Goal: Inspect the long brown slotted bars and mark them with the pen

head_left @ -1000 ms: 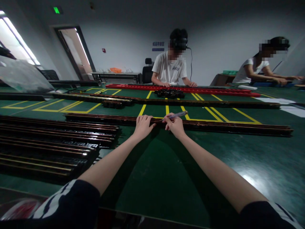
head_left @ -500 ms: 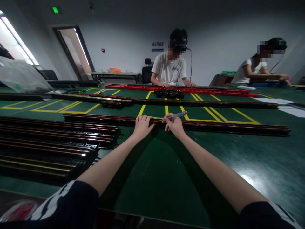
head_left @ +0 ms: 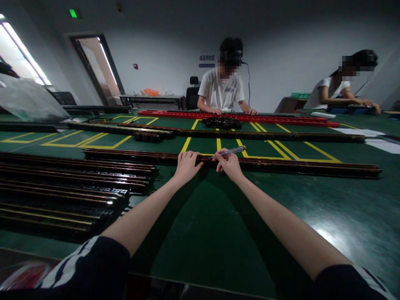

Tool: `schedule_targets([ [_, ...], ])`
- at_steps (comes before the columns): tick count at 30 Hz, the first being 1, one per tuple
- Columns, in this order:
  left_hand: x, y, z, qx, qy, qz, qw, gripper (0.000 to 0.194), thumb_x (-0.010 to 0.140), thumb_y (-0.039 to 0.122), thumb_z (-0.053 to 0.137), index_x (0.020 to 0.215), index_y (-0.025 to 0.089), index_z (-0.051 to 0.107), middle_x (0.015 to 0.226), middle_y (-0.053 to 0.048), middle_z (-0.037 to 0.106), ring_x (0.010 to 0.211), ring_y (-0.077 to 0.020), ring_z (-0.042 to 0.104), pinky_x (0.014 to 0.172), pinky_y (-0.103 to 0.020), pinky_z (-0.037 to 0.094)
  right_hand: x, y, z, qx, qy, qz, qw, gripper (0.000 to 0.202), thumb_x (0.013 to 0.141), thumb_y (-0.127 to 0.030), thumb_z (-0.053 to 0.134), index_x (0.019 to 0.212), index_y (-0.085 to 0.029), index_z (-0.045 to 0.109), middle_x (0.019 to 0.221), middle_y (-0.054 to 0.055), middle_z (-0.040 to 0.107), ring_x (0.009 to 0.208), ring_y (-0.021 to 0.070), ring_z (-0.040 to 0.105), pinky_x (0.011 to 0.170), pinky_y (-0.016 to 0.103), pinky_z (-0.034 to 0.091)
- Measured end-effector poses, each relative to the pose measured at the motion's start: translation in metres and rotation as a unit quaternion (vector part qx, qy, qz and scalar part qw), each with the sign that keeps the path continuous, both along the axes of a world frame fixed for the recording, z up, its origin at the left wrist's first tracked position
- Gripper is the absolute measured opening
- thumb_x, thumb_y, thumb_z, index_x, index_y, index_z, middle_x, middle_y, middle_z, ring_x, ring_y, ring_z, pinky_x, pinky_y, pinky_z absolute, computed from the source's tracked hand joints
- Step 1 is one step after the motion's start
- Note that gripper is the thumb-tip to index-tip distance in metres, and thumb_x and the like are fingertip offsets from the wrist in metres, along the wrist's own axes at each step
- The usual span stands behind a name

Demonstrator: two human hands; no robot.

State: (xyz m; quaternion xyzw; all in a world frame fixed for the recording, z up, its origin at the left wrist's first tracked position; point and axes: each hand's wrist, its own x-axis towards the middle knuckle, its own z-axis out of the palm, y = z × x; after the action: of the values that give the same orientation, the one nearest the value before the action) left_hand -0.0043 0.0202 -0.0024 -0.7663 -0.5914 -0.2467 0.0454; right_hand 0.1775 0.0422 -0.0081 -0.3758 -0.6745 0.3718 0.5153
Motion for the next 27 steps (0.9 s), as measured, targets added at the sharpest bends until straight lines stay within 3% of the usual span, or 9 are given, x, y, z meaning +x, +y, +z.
schedule_targets([
  [27,0.0000,0.0004,-0.0006,0.004,0.002,0.000,1.000,0.034,0.088,0.034,0.052,0.119,0.020,0.057,0.117,-0.009,0.061,0.116,-0.0265,0.049,0.105,-0.044,0.030,0.0005,0.0008,-0.0012,0.002,-0.003,0.002,1.000,0.032,0.081,-0.050,0.059,0.082,-0.018,0.055,0.077,0.003,0.070,0.038,0.0080,0.058,0.034,0.017,0.044],
])
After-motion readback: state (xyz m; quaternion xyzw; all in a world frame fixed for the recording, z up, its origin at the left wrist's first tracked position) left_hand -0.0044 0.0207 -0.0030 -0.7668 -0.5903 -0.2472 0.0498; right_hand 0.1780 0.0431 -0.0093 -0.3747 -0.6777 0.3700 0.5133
